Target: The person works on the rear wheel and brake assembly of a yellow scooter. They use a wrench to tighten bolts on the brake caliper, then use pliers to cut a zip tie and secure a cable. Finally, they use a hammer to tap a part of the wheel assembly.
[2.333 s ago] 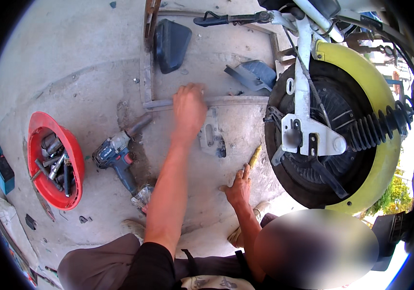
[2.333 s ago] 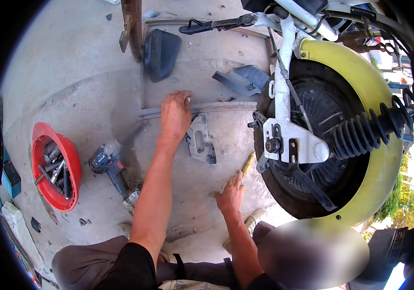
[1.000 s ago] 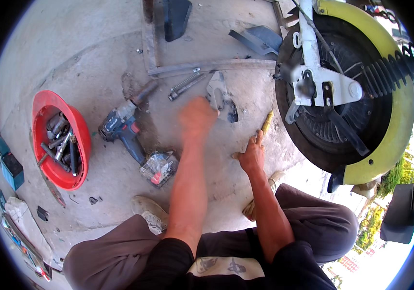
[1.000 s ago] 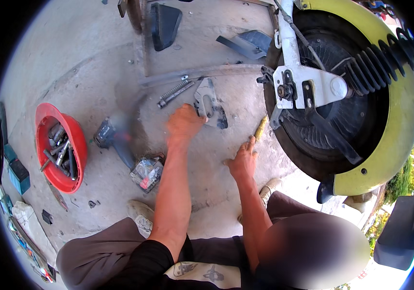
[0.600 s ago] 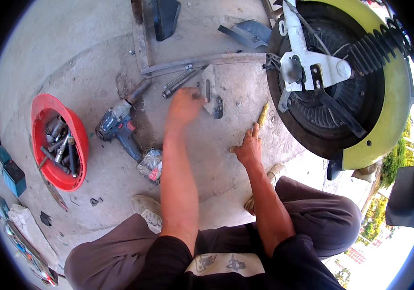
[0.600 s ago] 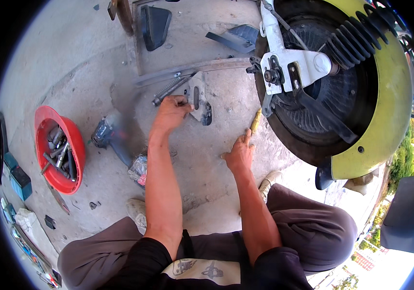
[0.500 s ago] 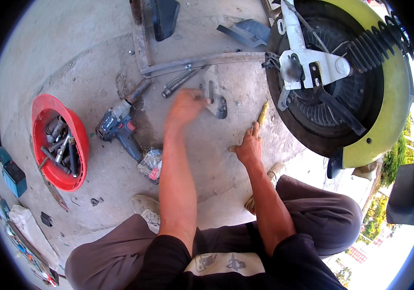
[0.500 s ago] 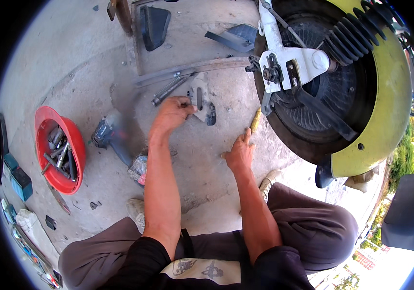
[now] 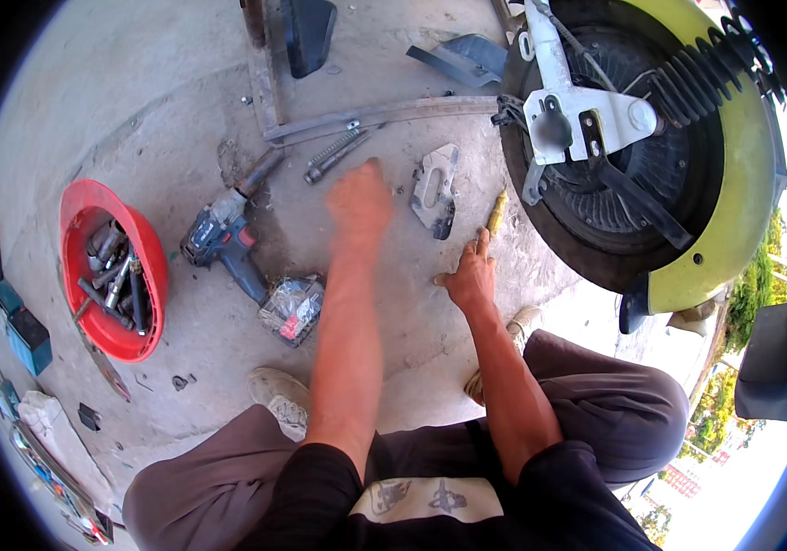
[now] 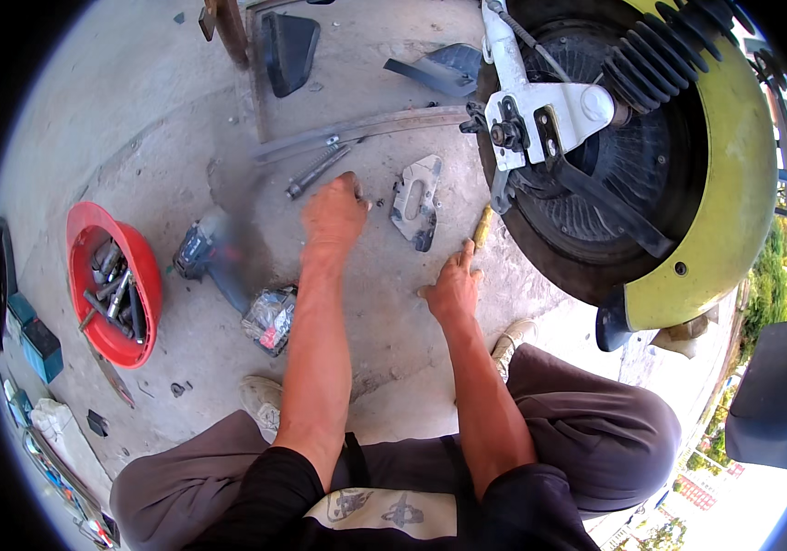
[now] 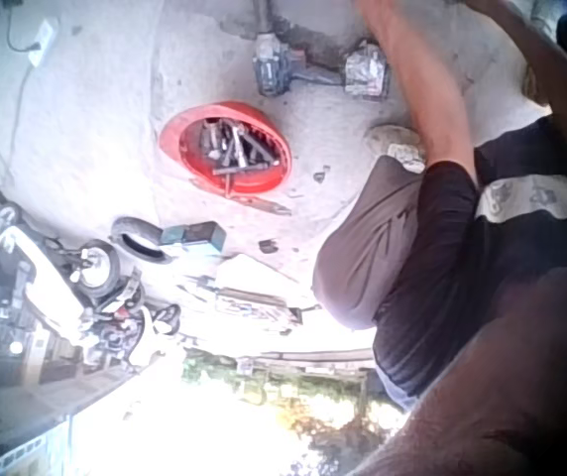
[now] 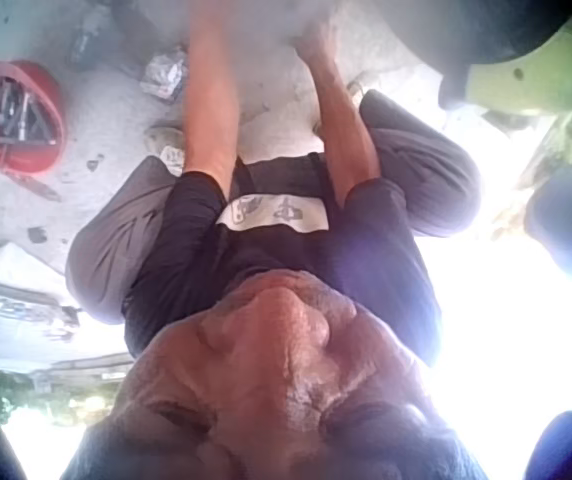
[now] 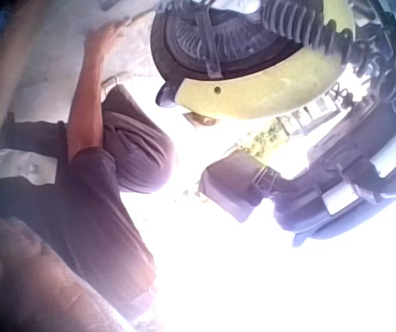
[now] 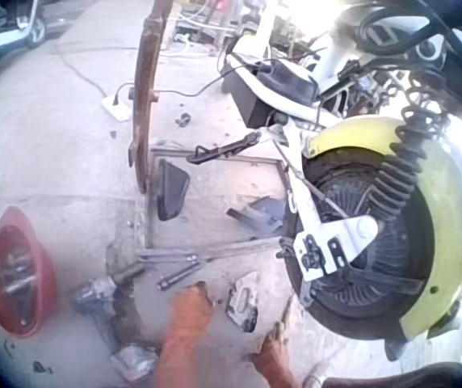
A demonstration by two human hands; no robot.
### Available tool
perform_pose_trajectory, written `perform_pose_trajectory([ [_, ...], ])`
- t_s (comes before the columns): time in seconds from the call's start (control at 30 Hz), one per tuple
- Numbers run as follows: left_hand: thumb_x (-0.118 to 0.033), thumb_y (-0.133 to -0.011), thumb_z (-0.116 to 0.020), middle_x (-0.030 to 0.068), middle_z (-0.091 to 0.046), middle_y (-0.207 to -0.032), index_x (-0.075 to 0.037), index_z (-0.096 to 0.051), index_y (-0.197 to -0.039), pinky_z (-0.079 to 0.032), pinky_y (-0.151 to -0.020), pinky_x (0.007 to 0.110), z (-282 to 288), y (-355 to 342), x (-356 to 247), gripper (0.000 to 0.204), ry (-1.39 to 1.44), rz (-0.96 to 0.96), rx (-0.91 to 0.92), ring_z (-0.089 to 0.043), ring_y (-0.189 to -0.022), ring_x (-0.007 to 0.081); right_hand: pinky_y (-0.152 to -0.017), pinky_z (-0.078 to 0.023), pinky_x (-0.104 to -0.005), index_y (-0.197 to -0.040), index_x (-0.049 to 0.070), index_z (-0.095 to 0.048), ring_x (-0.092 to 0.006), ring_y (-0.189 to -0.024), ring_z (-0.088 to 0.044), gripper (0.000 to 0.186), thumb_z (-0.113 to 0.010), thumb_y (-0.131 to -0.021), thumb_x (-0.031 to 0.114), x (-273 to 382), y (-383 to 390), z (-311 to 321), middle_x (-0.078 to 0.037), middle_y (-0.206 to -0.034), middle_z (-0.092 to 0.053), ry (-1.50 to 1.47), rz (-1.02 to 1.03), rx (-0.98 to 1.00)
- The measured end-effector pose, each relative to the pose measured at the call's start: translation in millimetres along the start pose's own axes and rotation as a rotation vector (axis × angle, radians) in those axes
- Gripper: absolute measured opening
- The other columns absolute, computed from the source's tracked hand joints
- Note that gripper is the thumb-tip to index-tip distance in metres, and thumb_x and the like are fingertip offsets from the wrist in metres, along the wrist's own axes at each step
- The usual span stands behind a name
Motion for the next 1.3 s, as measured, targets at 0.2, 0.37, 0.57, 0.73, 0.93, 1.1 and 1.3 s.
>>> perform_pose_trajectory([
  [0.2,-0.021,-0.087,-0.081,0.0153,-0.072,-0.119,-0.009,-0.073,-0.107,-0.06,-0.086,0.05,-19,14,-13,0.025,-0.015,-0.046,0.02,-0.074,-0.105,0.0374,-0.111,-0.051,-0.0492,-0.153,-0.009,-0.042,-0.0537,-0.135,-0.05,0.107,-0.098,-0.068,0.022,-1,0,0,-0.018,-0.176,-0.018,-0.028,0.02,0.003],
  [0.37,-0.021,-0.095,-0.07,0.0139,-0.071,-0.109,-0.01,-0.072,-0.105,-0.061,-0.081,0.051,-33,13,-19,0.015,0.11,-0.088,-0.07,-0.075,-0.096,0.0389,-0.117,-0.045,-0.0495,-0.147,-0.008,-0.052,-0.0412,-0.146,-0.048,0.093,-0.092,-0.076,0.036,-12,2,7,-0.024,-0.168,-0.034,-0.109,0.096,-0.067],
  [0.57,-0.015,-0.095,-0.072,0.0161,-0.076,-0.104,-0.003,-0.074,-0.107,-0.06,-0.081,0.045,21,0,-39,0.017,0.74,-0.104,-0.143,-0.076,-0.091,0.034,-0.092,-0.058,-0.0358,-0.137,-0.006,-0.063,-0.0238,-0.111,-0.069,0.066,-0.083,-0.091,0.038,-23,20,70,-0.023,-0.133,-0.067,-0.811,-0.109,-0.161],
  [0.73,-0.002,-0.095,-0.076,0.0047,-0.075,-0.096,0.001,-0.074,-0.115,-0.055,-0.074,0.027,81,5,-110,0.021,1.483,-0.139,0.028,-0.067,-0.083,0.0104,-0.095,-0.06,-0.0457,-0.145,-0.002,-0.056,-0.0301,-0.119,-0.069,0.057,-0.069,-0.104,0.036,-12,49,122,-0.016,-0.136,-0.065,-1.35,-0.005,-0.251],
  [0.93,0.004,-0.095,-0.073,0.0034,-0.075,-0.095,0.002,-0.075,-0.114,-0.056,-0.075,0.026,103,19,-158,0.018,1.658,-0.206,0.19,-0.067,-0.082,0.0083,-0.096,-0.06,-0.0485,-0.146,-0.007,-0.05,-0.0381,-0.122,-0.068,0.067,-0.063,-0.107,0.046,-25,76,137,-0.023,-0.138,-0.062,-1.469,-0.169,-0.267],
  [1.1,0.005,-0.096,-0.071,0.0053,-0.076,-0.095,0.002,-0.074,-0.115,-0.056,-0.077,0.025,94,12,-165,0.019,1.601,-0.194,0.233,-0.068,-0.083,0.0088,-0.104,-0.051,-0.0525,-0.144,-0.005,-0.053,-0.0393,-0.126,-0.065,0.072,-0.059,-0.106,0.056,-11,80,145,-0.021,-0.136,-0.063,-1.478,-0.153,-0.132],
  [1.3,0.008,-0.095,-0.071,0.007,-0.076,-0.094,0.003,-0.074,-0.11,-0.059,-0.076,0.027,86,-4,-178,0.016,1.688,-0.254,0.31,-0.071,-0.082,0.0113,-0.102,-0.054,-0.0537,-0.148,0.001,-0.048,-0.0379,-0.124,-0.065,0.073,-0.066,-0.103,0.055,-50,76,132,-0.016,-0.13,-0.064,-1.55,-0.35,-0.298],
])
Point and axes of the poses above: each hand's wrist, its own y-axis away from the middle knuckle, its own z-axis out of the back of the hand, x = y × z, the point moved 8 cm from there along -y, towards the middle knuckle
